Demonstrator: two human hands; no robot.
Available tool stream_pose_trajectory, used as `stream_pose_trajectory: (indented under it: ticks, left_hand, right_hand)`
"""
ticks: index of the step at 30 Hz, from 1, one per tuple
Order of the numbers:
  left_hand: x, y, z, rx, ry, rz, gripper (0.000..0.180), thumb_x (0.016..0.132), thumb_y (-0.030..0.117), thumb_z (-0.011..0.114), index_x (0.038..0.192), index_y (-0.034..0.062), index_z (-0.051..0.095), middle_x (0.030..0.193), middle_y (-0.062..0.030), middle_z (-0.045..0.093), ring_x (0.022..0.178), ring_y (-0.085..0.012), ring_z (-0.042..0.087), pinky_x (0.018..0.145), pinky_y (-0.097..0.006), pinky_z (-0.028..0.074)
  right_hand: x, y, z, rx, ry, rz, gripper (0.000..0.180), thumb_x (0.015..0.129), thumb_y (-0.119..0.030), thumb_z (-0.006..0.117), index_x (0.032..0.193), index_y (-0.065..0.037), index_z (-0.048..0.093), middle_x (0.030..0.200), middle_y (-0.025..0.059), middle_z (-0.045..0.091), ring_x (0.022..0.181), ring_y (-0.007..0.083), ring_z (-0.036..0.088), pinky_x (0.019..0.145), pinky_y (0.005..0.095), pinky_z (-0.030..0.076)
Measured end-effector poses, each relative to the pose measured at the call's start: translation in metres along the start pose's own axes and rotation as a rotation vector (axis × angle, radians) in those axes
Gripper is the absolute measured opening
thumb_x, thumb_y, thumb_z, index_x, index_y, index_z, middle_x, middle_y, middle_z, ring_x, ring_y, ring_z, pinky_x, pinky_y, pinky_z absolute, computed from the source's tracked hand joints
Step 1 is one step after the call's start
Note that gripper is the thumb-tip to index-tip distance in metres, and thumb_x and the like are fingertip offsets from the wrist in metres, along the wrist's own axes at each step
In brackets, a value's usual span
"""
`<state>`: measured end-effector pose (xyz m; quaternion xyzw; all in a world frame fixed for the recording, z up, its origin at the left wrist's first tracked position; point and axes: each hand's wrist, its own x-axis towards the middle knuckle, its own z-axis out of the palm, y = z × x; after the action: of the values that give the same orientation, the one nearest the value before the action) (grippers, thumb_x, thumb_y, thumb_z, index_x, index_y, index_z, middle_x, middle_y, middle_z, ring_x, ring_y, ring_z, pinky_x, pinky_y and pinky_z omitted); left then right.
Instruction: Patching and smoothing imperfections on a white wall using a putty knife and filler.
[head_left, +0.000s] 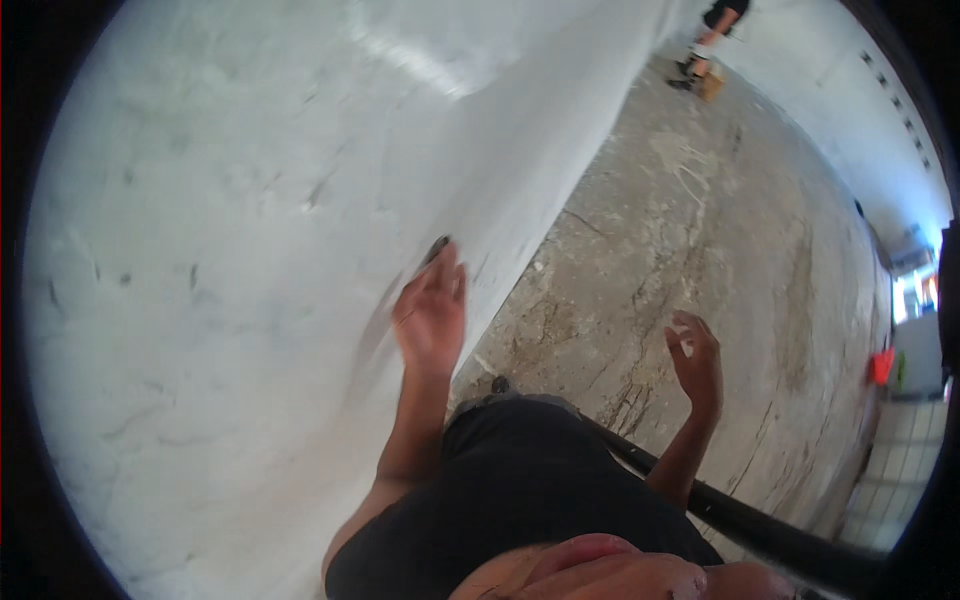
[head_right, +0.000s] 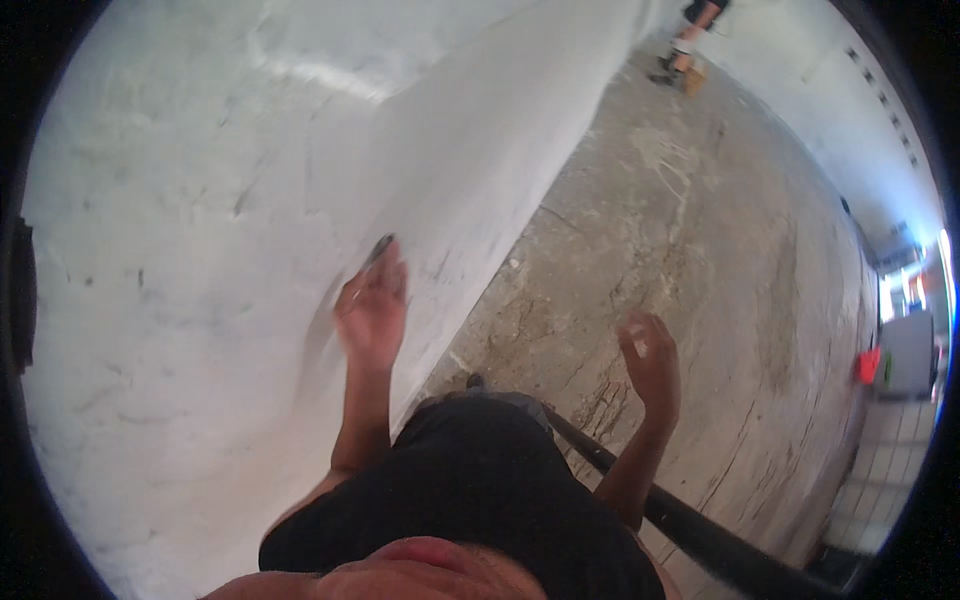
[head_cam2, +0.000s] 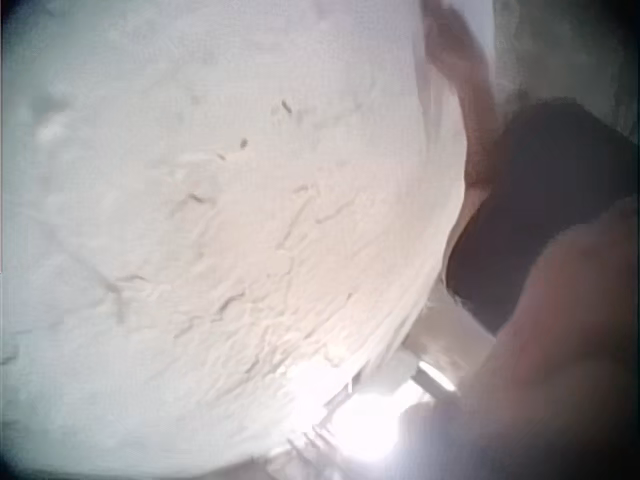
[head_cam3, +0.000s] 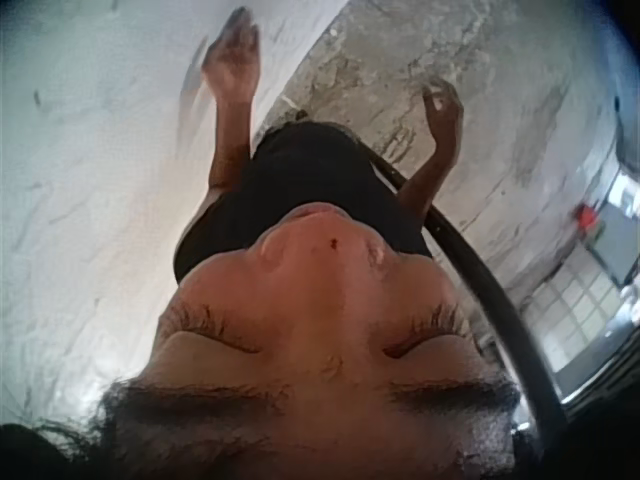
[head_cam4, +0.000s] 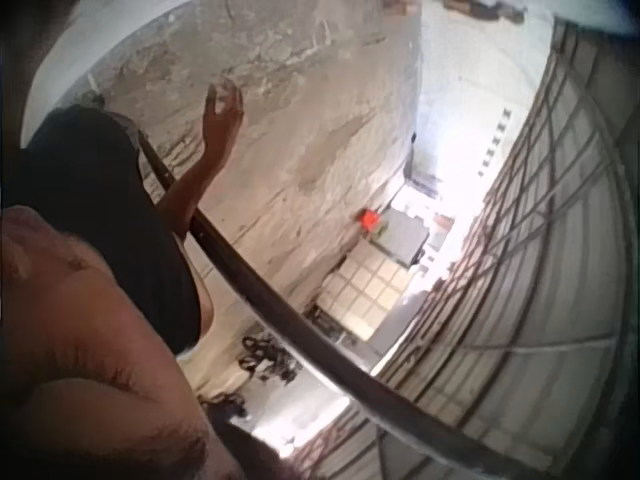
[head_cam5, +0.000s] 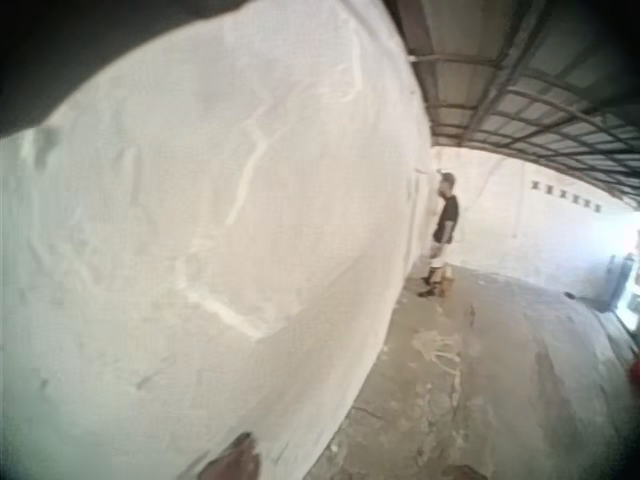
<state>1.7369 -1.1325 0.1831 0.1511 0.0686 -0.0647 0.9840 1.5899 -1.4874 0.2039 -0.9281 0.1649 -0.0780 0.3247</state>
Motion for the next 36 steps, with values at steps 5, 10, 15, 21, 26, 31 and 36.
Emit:
stream_pose_trajectory:
  ticks: [5,10,15,21,26,31,36]
  left_hand:
    - [0.008,-0.008,0.017,-0.027,0.004,0.006,0.029,0.094,0.011,0.056,0.119,-0.0037,0.057,0.135,-0.0164,0.057,0.142,-0.0280,0.040,0.120,-0.042,0.028]
    - [-0.019,0.008,0.012,-0.107,0.040,-0.017,0.033,0.095,0.009,0.053,0.125,-0.0054,0.054,0.140,-0.0160,0.054,0.147,-0.0265,0.033,0.122,-0.041,0.026]
    - [-0.019,0.014,0.017,-0.109,0.005,-0.039,0.033,0.094,0.008,0.054,0.125,-0.0028,0.055,0.138,-0.0130,0.056,0.145,-0.0253,0.036,0.121,-0.041,0.028]
    - [0.013,-0.010,0.011,-0.063,-0.028,-0.027,0.034,0.094,0.011,0.054,0.125,-0.0043,0.057,0.141,-0.0145,0.055,0.144,-0.0249,0.038,0.121,-0.041,0.025]
    - [-0.012,0.001,0.025,0.003,0.061,0.008,0.034,0.091,0.012,0.058,0.120,-0.0054,0.060,0.150,-0.0180,0.047,0.144,-0.0239,0.039,0.119,-0.039,0.030]
    - [-0.036,0.019,0.028,-0.111,-0.015,0.023,0.057,0.096,0.009,0.052,0.147,-0.0079,0.031,0.154,-0.0189,0.041,0.146,-0.0243,0.035,0.117,-0.039,0.034]
    - [-0.006,0.003,0.040,-0.124,-0.028,-0.019,0.047,0.096,0.008,0.053,0.139,-0.0069,0.042,0.148,-0.0169,0.047,0.143,-0.0235,0.039,0.114,-0.039,0.038]
  right_hand:
    - [0.002,-0.006,-0.004,-0.052,0.005,0.041,0.035,0.098,-0.029,0.063,0.120,-0.003,0.064,0.116,0.0142,0.067,0.091,0.0241,0.068,0.084,0.0431,0.053]
    - [0.007,0.012,-0.010,-0.103,0.024,0.085,0.039,0.098,-0.033,0.061,0.124,-0.004,0.063,0.115,0.0138,0.067,0.091,0.0238,0.067,0.085,0.0420,0.053]
    - [0.013,0.018,-0.010,-0.117,0.028,0.075,0.041,0.099,-0.035,0.061,0.125,-0.004,0.063,0.115,0.0136,0.068,0.090,0.0237,0.067,0.084,0.0413,0.053]
    - [0.012,0.026,-0.006,-0.013,0.029,0.046,0.038,0.098,-0.033,0.063,0.123,-0.005,0.064,0.111,0.0127,0.069,0.085,0.0232,0.066,0.080,0.0398,0.053]
    - [0.008,0.034,-0.006,0.011,0.109,0.018,0.036,0.097,-0.030,0.064,0.122,-0.004,0.065,0.112,0.0147,0.069,0.088,0.0257,0.069,0.079,0.0393,0.054]
    - [0.010,0.021,-0.007,0.050,0.109,0.037,0.034,0.097,-0.028,0.064,0.121,-0.004,0.064,0.112,0.0157,0.068,0.089,0.0256,0.070,0.078,0.0393,0.054]
    - [0.009,0.014,0.002,0.083,0.027,-0.021,0.033,0.096,-0.024,0.065,0.121,-0.003,0.064,0.110,0.0163,0.068,0.087,0.0266,0.070,0.080,0.0387,0.053]
